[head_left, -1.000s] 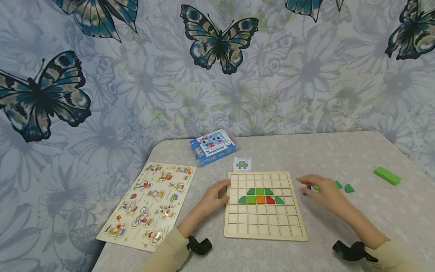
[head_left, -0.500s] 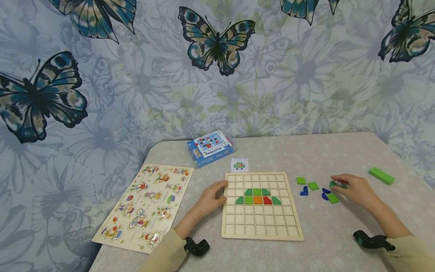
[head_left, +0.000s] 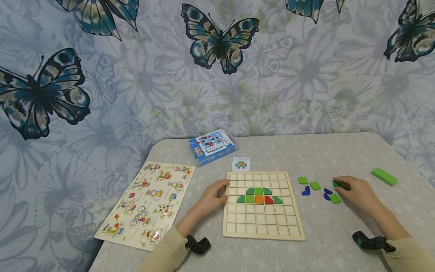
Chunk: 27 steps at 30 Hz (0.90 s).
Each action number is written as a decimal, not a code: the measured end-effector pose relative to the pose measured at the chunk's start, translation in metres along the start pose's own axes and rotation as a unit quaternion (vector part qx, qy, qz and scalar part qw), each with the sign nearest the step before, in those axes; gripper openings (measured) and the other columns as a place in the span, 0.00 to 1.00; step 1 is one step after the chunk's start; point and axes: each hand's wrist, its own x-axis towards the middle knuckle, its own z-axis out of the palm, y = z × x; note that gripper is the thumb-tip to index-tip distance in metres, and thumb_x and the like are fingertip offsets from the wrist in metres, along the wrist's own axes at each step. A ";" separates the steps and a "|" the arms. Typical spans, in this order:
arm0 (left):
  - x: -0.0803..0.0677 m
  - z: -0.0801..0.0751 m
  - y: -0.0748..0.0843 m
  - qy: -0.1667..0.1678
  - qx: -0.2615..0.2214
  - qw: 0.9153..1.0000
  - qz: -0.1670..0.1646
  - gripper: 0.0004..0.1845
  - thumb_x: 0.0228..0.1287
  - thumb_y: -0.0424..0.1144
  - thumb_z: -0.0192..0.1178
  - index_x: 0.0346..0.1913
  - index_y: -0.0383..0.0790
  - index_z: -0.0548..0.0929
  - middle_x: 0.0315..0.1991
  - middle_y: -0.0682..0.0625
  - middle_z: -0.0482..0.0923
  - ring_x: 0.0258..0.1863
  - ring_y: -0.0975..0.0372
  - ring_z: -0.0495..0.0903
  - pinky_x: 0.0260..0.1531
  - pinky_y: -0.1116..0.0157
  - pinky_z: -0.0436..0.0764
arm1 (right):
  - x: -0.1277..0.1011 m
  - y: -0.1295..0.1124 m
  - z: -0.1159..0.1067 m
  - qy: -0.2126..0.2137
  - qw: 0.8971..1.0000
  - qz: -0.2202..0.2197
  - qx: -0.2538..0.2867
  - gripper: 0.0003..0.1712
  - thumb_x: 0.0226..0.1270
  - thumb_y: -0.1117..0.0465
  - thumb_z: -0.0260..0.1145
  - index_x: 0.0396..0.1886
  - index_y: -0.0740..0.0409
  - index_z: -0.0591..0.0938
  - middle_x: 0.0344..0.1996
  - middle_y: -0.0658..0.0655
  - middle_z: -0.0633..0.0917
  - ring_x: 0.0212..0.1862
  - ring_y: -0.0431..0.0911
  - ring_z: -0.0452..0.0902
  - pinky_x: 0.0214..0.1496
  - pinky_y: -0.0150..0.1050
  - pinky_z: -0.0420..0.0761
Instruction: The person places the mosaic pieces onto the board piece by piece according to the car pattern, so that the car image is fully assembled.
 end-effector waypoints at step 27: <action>0.000 -0.002 0.000 -0.006 0.004 1.000 -0.006 0.30 0.62 0.33 0.58 0.68 0.33 0.66 0.66 0.42 0.64 0.67 0.52 0.60 0.64 0.55 0.62 | 0.054 -0.222 0.074 -0.172 0.935 -0.233 0.202 0.18 0.58 0.65 0.69 0.50 0.60 0.83 0.48 0.53 0.83 0.50 0.45 0.78 0.49 0.40 0.79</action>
